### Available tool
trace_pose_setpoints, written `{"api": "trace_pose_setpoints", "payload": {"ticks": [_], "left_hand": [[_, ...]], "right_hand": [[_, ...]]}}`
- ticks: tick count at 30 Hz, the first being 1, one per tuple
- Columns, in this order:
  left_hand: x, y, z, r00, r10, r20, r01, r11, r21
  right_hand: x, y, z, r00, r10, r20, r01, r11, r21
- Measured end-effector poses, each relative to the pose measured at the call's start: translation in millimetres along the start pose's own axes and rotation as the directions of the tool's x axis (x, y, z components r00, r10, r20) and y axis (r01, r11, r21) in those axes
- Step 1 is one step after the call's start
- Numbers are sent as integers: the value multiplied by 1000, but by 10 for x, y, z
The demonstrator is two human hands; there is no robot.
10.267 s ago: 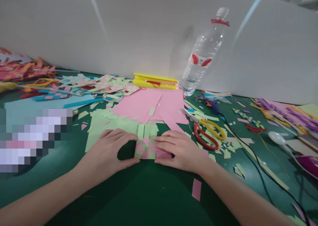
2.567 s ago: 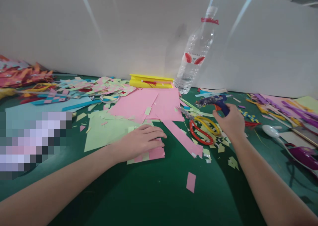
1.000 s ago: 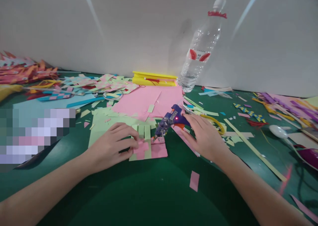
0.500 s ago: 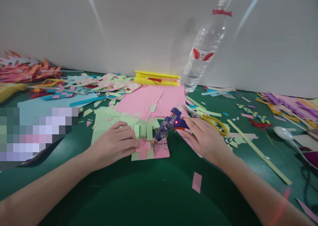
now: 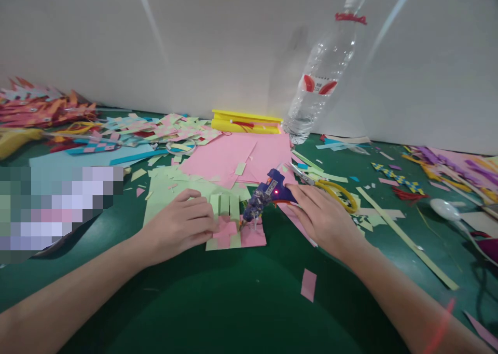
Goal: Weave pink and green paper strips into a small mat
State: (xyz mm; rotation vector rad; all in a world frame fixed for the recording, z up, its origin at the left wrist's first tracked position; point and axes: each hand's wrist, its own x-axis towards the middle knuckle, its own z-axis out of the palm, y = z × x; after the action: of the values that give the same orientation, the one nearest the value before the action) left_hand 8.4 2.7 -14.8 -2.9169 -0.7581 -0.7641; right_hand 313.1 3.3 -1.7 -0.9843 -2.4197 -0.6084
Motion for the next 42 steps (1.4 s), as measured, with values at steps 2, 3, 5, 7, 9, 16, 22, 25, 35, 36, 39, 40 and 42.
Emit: {"api": "trace_pose_setpoints", "payload": {"ticks": [2,3,5,7,9,16,22,25,35,36,39,40,42], "left_hand": [[-7,-6,4,1000,5,4,-5,1000,4],[-9,-9,6,1000,8,3,-8,1000,8],[-10,-13,7,1000,14,9,-14,1000,20],[-8,-14,6,1000,22,14,-22,999,35],[-4,-13,3,999,30,12,-30,999,39],[1,-18,3,999,38,7,-38,999,33],[-2,-2,-1,999,38,16,-38,999,22],[4,1,1,999,37,3,-37,999,0],[-14,1,9,1000,17,26,-17,1000,2],[-15,1,9,1000,15,28,-15,1000,1],[-15,-2,6,999,15,30,-15,1000,-4],[-13,-3,4,999,17,31,-17,1000,-1],[-8,-3,0,999,21,26,-21,1000,5]], "right_hand": [[5,4,-10,1000,-8,3,8,1000,-6],[7,7,-15,1000,-11,5,11,1000,-9],[7,13,-24,1000,-19,5,19,1000,-16],[6,18,-33,1000,-29,0,29,999,-27],[4,22,-43,999,-38,-3,38,999,-37],[19,30,-69,999,-37,1,37,998,-51],[3,42,-60,999,-16,-44,15,999,-38],[-10,49,-56,998,-27,-62,25,999,-37],[-13,21,-54,995,-26,-100,21,999,-43],[-14,17,-54,995,-25,-100,21,999,-38],[-20,5,-54,995,-23,-98,20,999,-26],[-23,4,-53,995,-22,-97,20,999,-25],[-28,7,-49,995,-20,-98,17,999,-28]]}}
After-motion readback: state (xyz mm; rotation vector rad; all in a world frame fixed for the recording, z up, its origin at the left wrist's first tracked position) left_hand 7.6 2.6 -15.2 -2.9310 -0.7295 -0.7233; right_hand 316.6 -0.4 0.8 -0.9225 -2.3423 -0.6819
